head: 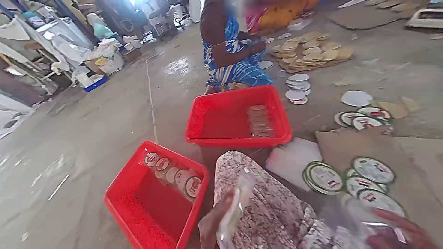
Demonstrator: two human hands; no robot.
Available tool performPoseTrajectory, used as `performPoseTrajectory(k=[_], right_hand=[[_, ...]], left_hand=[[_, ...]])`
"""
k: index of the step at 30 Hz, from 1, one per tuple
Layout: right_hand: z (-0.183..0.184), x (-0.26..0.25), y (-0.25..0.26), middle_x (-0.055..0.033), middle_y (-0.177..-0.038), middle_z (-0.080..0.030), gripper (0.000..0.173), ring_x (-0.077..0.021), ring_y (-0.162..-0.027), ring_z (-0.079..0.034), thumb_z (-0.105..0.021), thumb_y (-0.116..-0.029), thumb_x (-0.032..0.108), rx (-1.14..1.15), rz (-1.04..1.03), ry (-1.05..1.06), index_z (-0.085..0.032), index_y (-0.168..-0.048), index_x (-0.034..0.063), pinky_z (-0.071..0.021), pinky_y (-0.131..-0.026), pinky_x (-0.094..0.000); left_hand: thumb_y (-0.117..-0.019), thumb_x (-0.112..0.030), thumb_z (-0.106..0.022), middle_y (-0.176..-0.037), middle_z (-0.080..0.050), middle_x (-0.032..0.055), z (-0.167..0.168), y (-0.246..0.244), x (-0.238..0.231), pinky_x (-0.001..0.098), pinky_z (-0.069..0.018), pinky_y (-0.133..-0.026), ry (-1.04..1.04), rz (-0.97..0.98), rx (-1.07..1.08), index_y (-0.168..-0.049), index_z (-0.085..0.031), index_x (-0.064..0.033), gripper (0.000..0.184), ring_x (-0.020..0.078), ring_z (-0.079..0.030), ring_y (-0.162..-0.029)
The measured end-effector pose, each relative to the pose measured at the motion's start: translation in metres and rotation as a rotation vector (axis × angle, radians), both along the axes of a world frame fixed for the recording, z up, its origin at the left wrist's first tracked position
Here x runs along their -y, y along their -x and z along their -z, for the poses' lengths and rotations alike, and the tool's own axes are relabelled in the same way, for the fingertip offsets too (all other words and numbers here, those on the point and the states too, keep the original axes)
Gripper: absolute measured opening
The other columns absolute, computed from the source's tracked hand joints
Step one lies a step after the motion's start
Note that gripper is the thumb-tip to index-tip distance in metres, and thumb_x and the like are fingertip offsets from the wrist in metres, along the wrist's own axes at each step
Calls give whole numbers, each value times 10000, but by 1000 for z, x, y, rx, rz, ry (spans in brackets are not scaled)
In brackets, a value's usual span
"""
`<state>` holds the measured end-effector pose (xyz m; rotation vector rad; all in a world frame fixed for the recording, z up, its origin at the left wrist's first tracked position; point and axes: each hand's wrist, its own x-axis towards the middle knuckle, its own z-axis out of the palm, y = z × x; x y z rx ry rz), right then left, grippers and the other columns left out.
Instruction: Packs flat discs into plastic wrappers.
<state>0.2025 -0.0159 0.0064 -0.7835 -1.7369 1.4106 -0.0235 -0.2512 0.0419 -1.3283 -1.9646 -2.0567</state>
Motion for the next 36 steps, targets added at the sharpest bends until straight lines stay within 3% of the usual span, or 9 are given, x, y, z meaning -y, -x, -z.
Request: performPoseTrajectory(k=[3,7,11,15,18,24,27,33,36], right_hand=[[-20,11,9,139,-968,-747,314,14,-739,-670,-536,-996,67,-142,-402,230,-740,-1168,233,-573,-654,-198],[-48,33,19,151,-1127,-737,443,30,-985,-673,-515,-1009,583,-232,-702,399,-709,-1259,273,-560,-871,-209],[-69,57,23,132,-990,-758,168,20,-861,-694,-660,-988,209,-218,-607,519,-731,-1139,227,-589,-763,-216],[-73,60,26,92,-895,-772,193,18,-784,-700,-636,-979,92,-288,-472,578,-785,-1014,210,-584,-719,-189],[-70,57,26,76,-895,-774,166,10,-790,-701,-654,-979,128,-343,-424,600,-796,-1002,210,-584,-737,-190],[-70,57,22,58,-898,-778,192,-10,-793,-712,-636,-979,82,-313,-400,549,-792,-1012,190,-600,-734,-215],[-70,56,14,84,-844,-760,179,4,-733,-692,-669,-947,46,-224,-349,434,-768,-979,192,-588,-673,-206],[-52,26,-40,108,-778,-687,340,26,-679,-618,-540,-1050,420,123,-225,58,-731,-969,151,-535,-635,-199],[-63,8,-78,-202,-845,-733,419,-357,-697,-691,-619,-1002,415,814,-300,-96,-753,-1145,45,-533,-653,-593]], left_hand=[[-1076,-202,-512,-1486,-557,-6,-2,-4,-10,426,-299,-1246,54,221,-410,-1314,-628,-142,272,160,-420,-1459],[-1034,-214,-612,-1614,-395,-115,5,-12,-19,452,-145,-1286,60,264,-478,-1335,-656,-279,311,168,-198,-1560],[-1051,-239,-581,-1670,-281,-115,-1,-15,-25,459,-84,-1292,106,347,-491,-1332,-659,-293,296,203,-58,-1584],[-1076,-320,-507,-1676,-273,-87,-4,-21,-31,388,-287,-1253,112,344,-204,-1509,-474,-352,435,152,-253,-1542],[-1077,-256,-500,-1521,-528,3,-5,-20,-39,366,-504,-1103,-7,330,91,-1536,-465,-280,460,185,-570,-1334],[-1025,-598,-398,-1386,-642,30,-11,-23,-36,321,-479,-1084,36,500,601,-1395,-622,-119,645,125,-601,-1265],[-924,-246,-729,-1181,-742,-3,-10,-37,-39,309,-576,-943,45,638,943,-1293,-696,-171,378,83,-704,-1051],[-925,-31,-685,-1066,-763,50,3,-68,-58,377,-609,-881,-3,586,1333,-1189,-677,-125,280,162,-742,-953],[-934,1,-652,-1097,-746,75,10,-77,-65,413,-613,-865,-48,568,1452,-1243,-573,-99,334,205,-739,-972]])
